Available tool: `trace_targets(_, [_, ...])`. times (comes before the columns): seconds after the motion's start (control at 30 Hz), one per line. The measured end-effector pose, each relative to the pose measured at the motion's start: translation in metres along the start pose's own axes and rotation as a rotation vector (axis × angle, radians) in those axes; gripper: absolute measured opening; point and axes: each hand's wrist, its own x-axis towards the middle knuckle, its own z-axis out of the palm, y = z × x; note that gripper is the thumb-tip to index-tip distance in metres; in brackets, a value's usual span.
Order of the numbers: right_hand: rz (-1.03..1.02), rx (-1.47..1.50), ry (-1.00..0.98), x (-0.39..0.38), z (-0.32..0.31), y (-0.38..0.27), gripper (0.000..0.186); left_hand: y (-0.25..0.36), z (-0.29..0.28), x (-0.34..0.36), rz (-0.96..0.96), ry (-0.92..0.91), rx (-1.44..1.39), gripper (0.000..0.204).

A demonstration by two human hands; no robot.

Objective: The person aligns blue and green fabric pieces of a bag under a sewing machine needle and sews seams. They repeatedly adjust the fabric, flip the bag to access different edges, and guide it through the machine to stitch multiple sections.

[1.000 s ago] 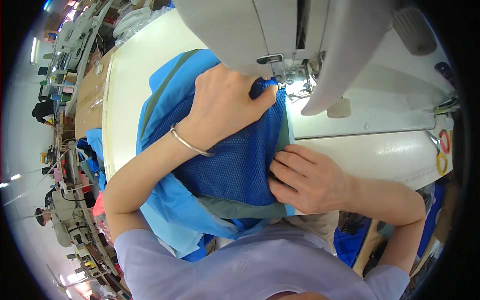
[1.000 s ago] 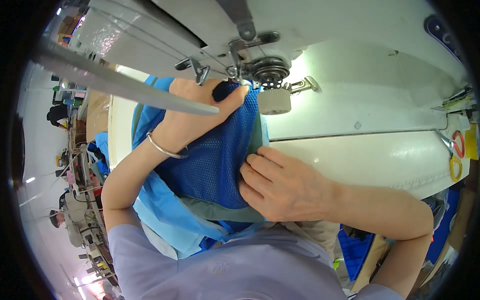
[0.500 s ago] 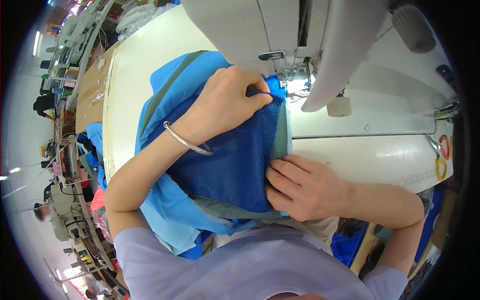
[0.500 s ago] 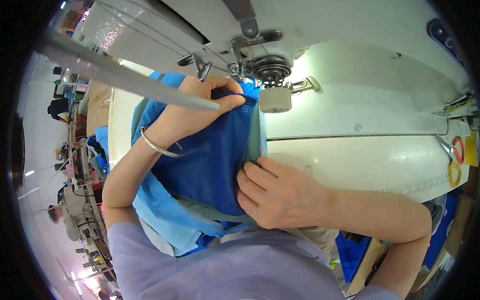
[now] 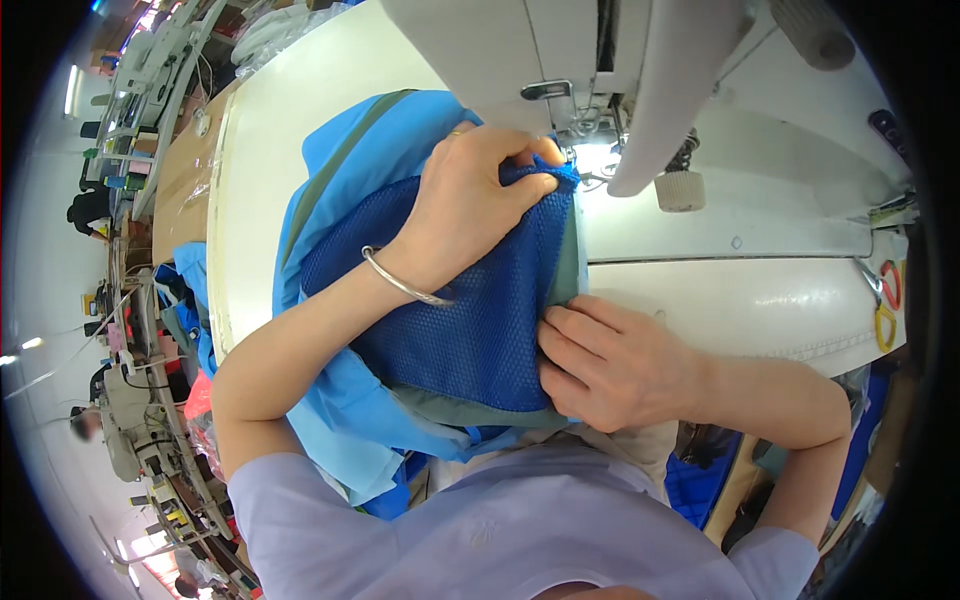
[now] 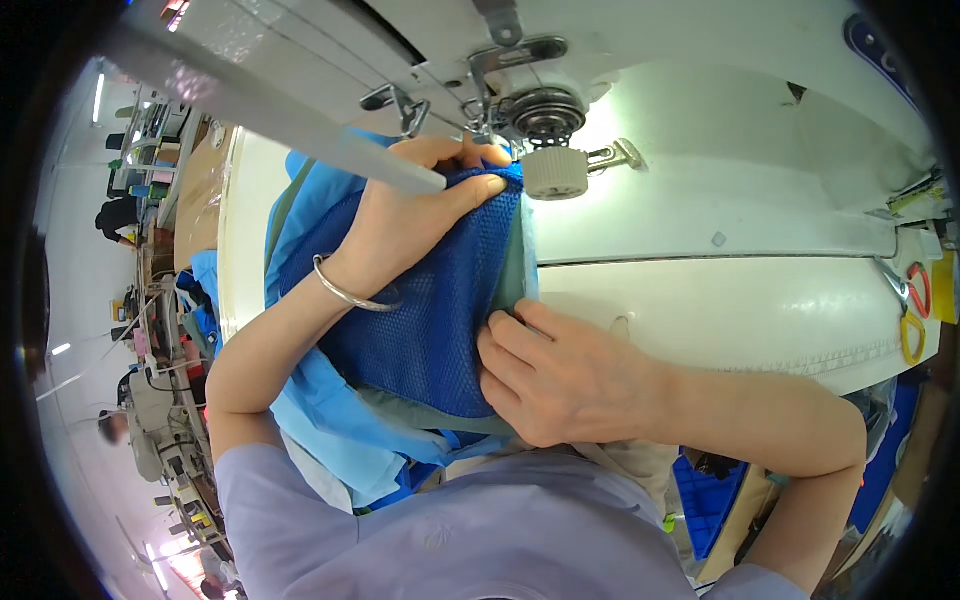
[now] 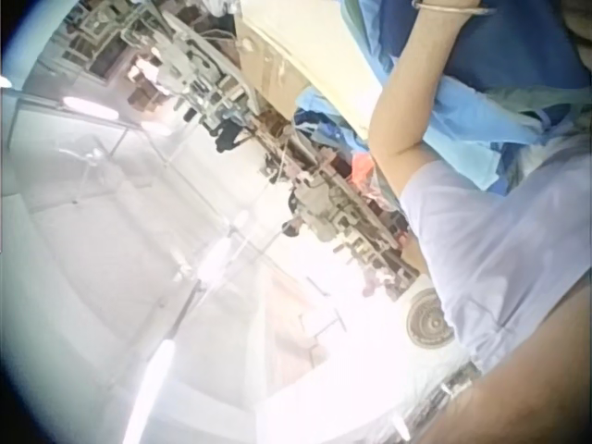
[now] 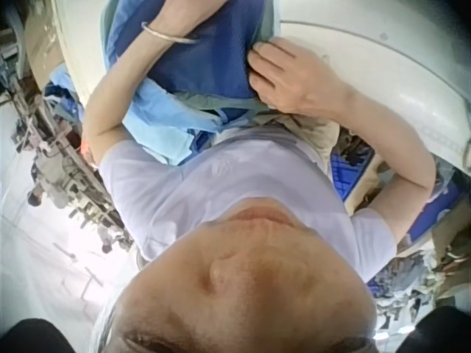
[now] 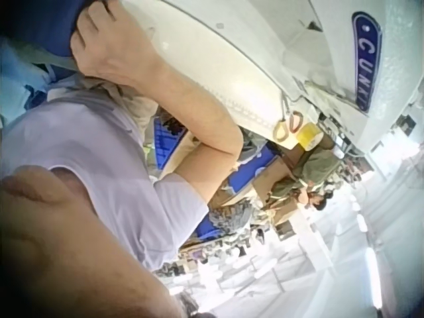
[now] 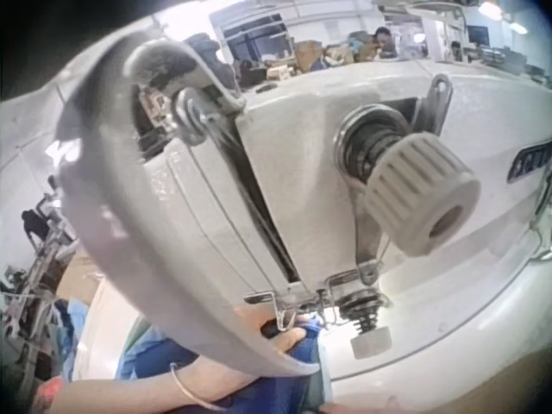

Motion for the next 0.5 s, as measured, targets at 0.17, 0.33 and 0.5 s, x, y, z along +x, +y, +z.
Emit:
trace_targets(0.17, [-0.075,-0.027,-0.179,0.006,-0.017,-0.002,0.036,-0.013,0.012,-0.008,0.263,0.201,0.167,0.015])
trace_targets(0.33, [-0.073,-0.136,-0.198,0.005,-0.014,-0.008,0.038,-0.01,0.012,-0.009,0.539,0.29,0.508,0.014])
trace_targets(0.5, [0.0,-0.01,-0.111,0.003,-0.009,-0.004,0.031,-0.013,0.002,-0.01,0.608,0.158,0.465,0.019])
